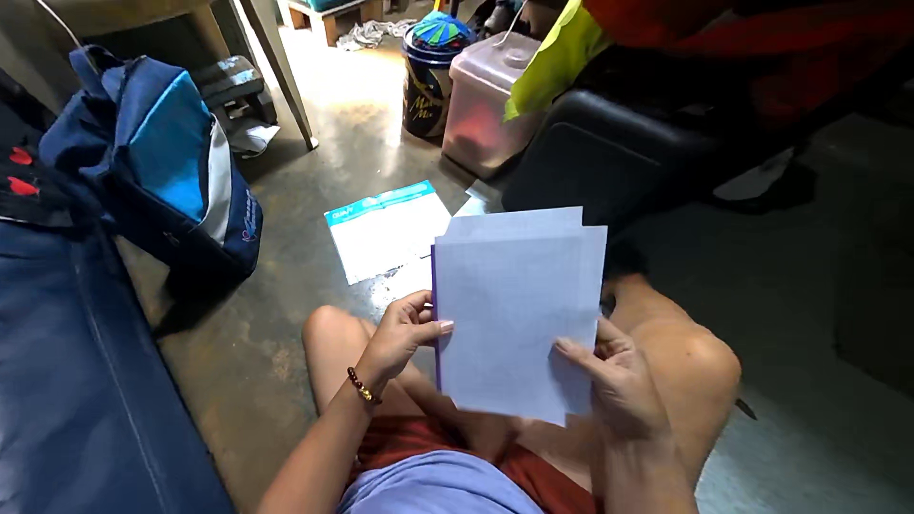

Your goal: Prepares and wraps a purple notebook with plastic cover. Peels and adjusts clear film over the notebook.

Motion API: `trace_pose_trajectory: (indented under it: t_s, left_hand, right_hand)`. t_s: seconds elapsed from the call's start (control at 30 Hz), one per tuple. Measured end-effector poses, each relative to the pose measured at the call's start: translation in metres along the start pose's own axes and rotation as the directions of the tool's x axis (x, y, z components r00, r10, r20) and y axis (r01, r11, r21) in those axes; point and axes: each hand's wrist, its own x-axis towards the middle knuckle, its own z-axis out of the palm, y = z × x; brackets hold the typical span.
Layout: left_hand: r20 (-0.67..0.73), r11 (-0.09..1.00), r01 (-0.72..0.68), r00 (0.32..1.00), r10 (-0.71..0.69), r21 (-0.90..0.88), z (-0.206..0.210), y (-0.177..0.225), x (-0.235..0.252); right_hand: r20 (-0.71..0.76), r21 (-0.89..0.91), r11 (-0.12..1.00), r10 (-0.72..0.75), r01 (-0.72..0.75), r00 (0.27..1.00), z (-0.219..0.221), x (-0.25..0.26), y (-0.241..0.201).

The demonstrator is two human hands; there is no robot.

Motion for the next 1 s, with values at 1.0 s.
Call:
trace_pose_trajectory:
  t_s: [1.0]
  left_hand:
    - [-0.474,0.963,0.264,0.855,-0.21,0.049,-0.05,-0.158,0.129]
  right_hand:
    - [-0.353,-0.223,0.844,0.397,-0.488,0.847,0.017,0.093,0.193]
